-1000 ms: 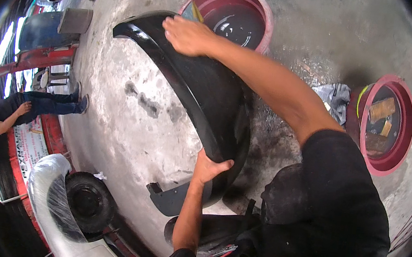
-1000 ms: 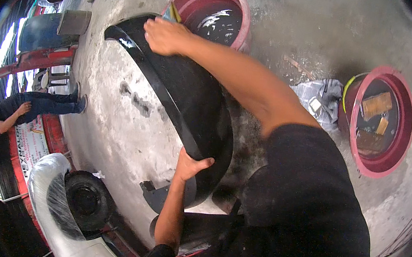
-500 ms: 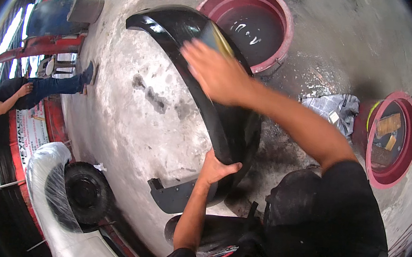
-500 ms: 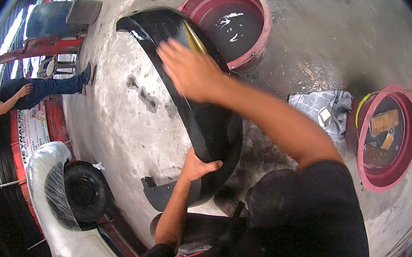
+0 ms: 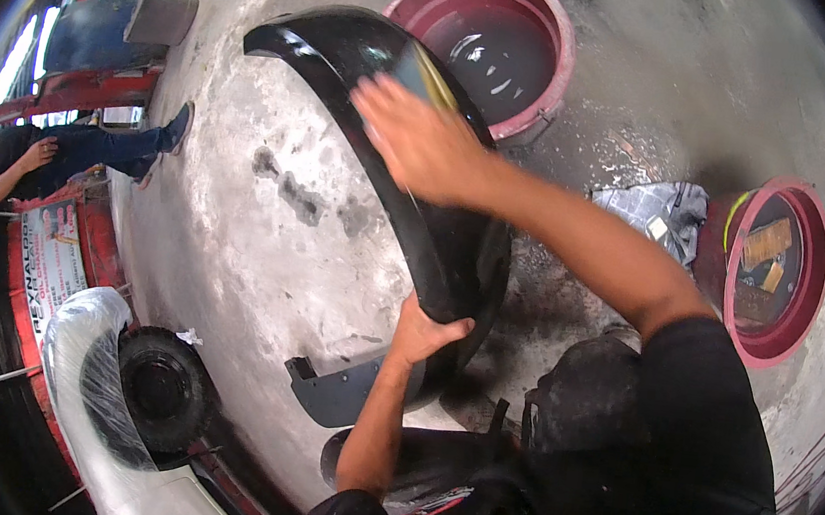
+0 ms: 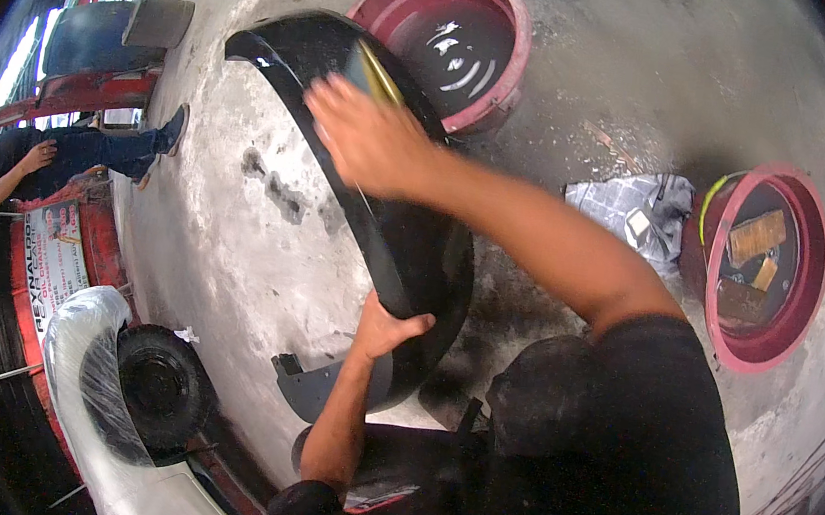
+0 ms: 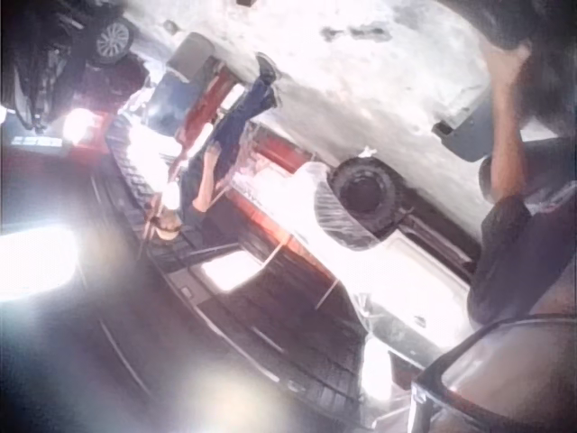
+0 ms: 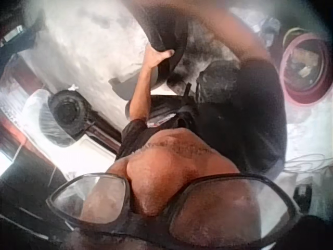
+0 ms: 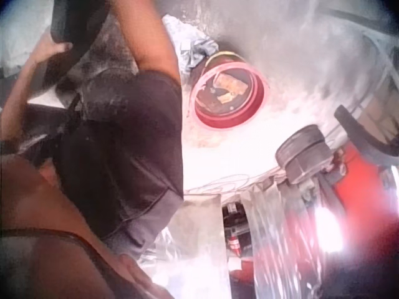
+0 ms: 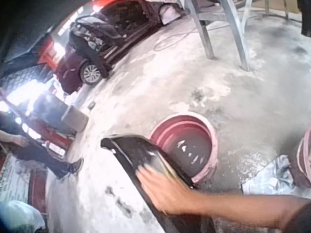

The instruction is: The person sits on the floor and sands a black curved car part using a sanding block. They repeatedly dip the sanding block into a pink bucket of water and continue sanding the surface.

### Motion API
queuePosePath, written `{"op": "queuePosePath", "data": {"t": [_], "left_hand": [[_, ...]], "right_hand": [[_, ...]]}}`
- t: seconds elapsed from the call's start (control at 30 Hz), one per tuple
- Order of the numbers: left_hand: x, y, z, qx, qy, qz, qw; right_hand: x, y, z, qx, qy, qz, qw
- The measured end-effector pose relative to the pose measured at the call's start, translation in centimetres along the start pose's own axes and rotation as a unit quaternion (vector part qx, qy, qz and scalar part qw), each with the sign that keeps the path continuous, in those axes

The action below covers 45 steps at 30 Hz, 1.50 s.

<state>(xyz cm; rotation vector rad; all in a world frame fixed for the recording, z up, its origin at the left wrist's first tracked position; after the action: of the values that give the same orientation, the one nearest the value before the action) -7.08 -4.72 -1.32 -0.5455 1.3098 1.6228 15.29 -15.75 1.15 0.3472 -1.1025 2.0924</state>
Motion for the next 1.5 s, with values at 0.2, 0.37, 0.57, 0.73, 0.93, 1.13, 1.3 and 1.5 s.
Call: {"op": "queuePosePath", "data": {"t": [0.2, 0.37, 0.57, 0.73, 0.93, 1.13, 1.3, 1.5], "left_hand": [[0.8, 0.2, 0.8, -0.02, 0.009, 0.014, 1.0], [0.9, -0.1, 1.3, -0.008, 0.068, -0.006, 0.998], [0.6, 0.0, 1.8, -0.005, 0.051, -0.024, 0.998], [3.6, 0.2, 2.2, -0.044, 0.054, -0.059, 0.996], [2.6, 0.6, 1.9, -0.02, 0.079, -0.02, 0.996], [2.7, 0.5, 2.4, -0.034, 0.035, -0.039, 0.998], [3.9, 0.3, 1.2, -0.036, 0.046, -0.062, 0.996], [4.2, 0.5, 2.0, -0.054, 0.038, -0.059, 0.996]], "right_hand": [[-2.1, -1.8, -1.8, -0.009, -0.016, 0.025, 1.0], [5.7, 11.7, 4.8, 0.115, 0.0, 0.163, 0.98], [1.8, -7.6, 0.0, 0.18, 0.25, 0.149, 0.94], [9.0, 2.6, 1.9, 0.169, 0.283, 0.268, 0.905], [8.1, 2.1, 3.6, 0.24, 0.182, 0.217, 0.928], [11.0, 11.0, 6.0, 0.328, 0.124, 0.242, 0.905], [7.9, 2.9, 4.6, 0.219, 0.208, 0.175, 0.937], [9.7, 5.0, 4.7, 0.214, 0.241, 0.21, 0.923]]}}
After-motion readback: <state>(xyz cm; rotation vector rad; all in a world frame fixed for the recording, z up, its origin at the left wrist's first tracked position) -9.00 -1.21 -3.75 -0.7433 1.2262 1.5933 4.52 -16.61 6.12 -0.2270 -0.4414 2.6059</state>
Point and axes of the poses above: each hand's wrist, its own y-axis away from the middle knuckle, its own z-axis out of the back of the hand, x = y × z, the point moved 3 cm from there along -y, towards the middle knuckle, and after that the axes turned 5 degrees about y, right-handed, at the moved point
